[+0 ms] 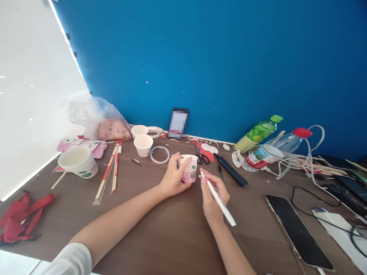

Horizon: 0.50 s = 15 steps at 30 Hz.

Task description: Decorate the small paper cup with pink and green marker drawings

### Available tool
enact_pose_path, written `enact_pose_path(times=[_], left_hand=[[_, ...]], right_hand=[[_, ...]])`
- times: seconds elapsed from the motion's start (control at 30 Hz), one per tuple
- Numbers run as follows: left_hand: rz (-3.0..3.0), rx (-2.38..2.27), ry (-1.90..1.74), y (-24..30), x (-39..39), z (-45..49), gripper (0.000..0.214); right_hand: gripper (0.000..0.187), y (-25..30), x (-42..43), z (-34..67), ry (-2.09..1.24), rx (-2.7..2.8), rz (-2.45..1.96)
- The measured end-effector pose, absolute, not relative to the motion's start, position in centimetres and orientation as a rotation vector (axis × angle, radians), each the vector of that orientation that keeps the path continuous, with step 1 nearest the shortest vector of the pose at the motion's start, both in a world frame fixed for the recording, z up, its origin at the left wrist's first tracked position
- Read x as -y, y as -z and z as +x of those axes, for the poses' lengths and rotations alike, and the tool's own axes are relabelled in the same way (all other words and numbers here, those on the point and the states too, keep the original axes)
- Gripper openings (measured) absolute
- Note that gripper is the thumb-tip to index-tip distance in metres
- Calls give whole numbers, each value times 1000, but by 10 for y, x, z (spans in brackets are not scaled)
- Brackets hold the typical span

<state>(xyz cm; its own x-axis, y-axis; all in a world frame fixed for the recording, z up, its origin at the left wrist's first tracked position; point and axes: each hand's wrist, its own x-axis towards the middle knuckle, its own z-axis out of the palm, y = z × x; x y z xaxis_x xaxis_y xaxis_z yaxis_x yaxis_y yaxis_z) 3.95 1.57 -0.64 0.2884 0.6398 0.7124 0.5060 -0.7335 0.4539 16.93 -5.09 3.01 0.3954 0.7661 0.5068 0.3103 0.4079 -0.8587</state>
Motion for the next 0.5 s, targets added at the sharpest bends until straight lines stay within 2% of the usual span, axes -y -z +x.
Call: enact_pose_path(times=[0.13,0.3,0.5], left_hand=[[2338,-1087,-1397,8,-17,40,89],[2361,-985,-1459,9,-20,41,93],[2382,-923,-1451,8,-20,40,89]], right_hand=[[11,-29,49,171,-362,1222,-1166],[24,-19,44,172,-323,1093,-1315],[15,-16,44,170,-283,1134,-1303]])
